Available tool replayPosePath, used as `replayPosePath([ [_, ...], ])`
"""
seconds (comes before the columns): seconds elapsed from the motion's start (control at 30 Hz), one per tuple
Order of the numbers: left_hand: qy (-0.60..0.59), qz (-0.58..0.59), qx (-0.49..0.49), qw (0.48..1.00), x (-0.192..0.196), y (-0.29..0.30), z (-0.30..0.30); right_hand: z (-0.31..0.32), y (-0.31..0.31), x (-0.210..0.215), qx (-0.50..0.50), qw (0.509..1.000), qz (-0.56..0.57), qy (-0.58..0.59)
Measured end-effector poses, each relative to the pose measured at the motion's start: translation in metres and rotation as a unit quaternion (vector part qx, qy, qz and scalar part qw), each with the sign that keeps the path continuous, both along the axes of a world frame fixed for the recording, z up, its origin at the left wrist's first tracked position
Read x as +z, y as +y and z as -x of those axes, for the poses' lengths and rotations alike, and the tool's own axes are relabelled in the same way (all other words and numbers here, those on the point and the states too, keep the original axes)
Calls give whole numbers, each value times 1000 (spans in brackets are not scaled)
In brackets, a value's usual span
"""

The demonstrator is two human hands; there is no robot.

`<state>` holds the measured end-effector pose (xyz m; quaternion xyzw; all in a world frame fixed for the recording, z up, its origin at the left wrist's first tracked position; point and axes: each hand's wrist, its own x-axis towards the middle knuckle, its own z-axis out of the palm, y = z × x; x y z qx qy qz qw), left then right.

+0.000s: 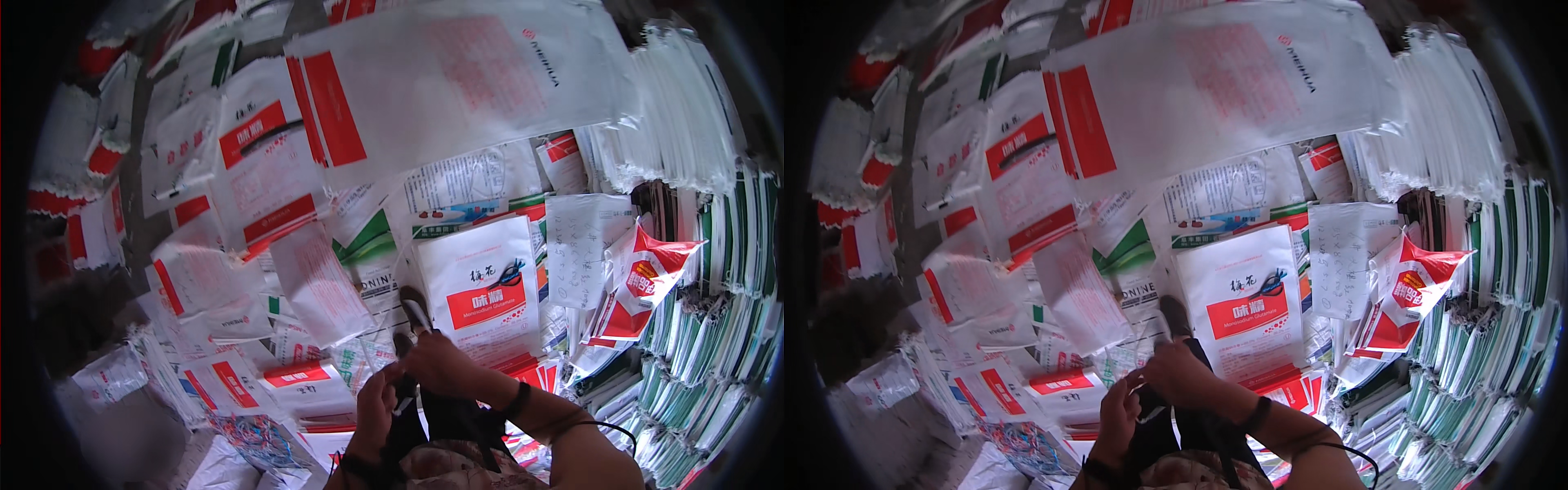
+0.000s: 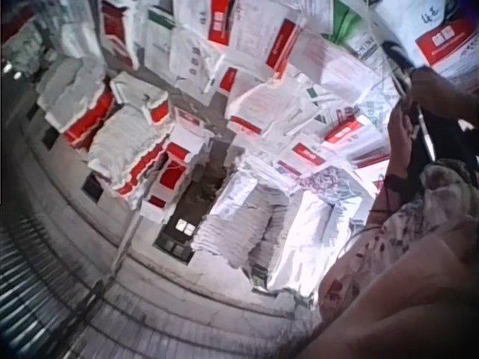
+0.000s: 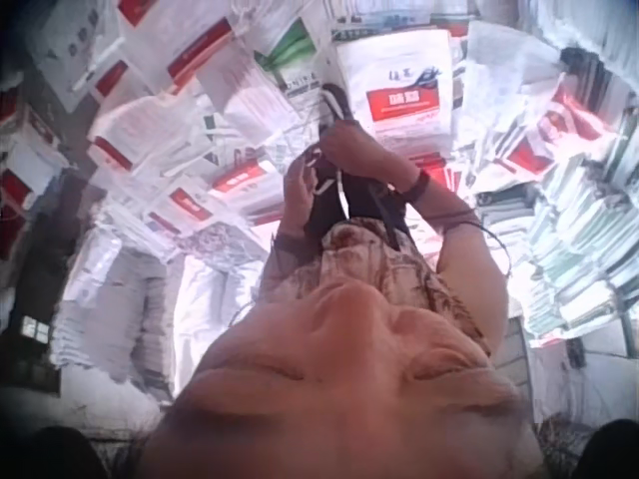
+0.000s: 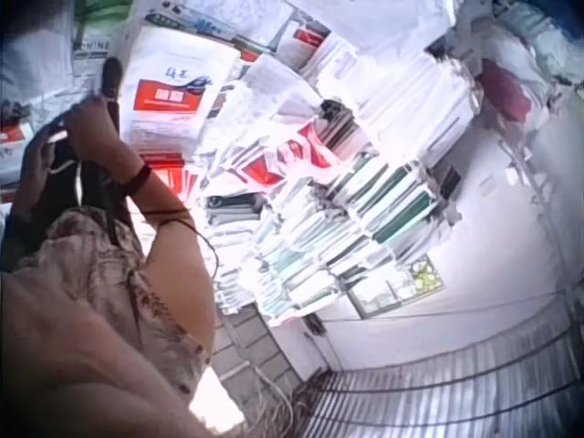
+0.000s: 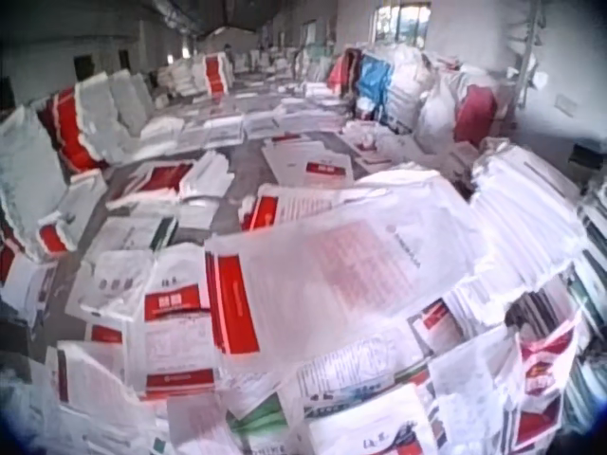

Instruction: The person handles a stack of printed bags by hand, uses scissors to cut a length of plastic tying material, and ties the material around the stack of bags.

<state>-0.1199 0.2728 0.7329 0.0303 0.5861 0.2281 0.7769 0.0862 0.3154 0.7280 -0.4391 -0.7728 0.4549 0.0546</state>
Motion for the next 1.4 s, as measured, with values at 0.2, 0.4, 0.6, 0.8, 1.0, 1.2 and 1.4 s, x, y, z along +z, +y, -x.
replayPosePath([
  [0.2,-179,47,58,981,78,44,-9,-7,-68,118,-19,995,71,62],
  [0.4,-140,-50,-6,989,125,81,36,-21,-131,158,-125,986,73,-79],
  [0.6,-78,-188,-45,978,173,124,104,-20,-169,236,-369,914,122,-114],
  [0.8,-86,-210,-89,970,199,134,141,14,-231,293,-496,838,209,90],
  [1.0,-78,-226,-58,969,214,141,141,34,-279,328,-694,671,97,241],
  [1.2,-42,-267,-73,960,222,138,130,23,-341,333,-844,500,-45,188],
  [1.4,-1,-272,-174,946,224,115,102,7,-401,340,-901,346,-164,204],
])
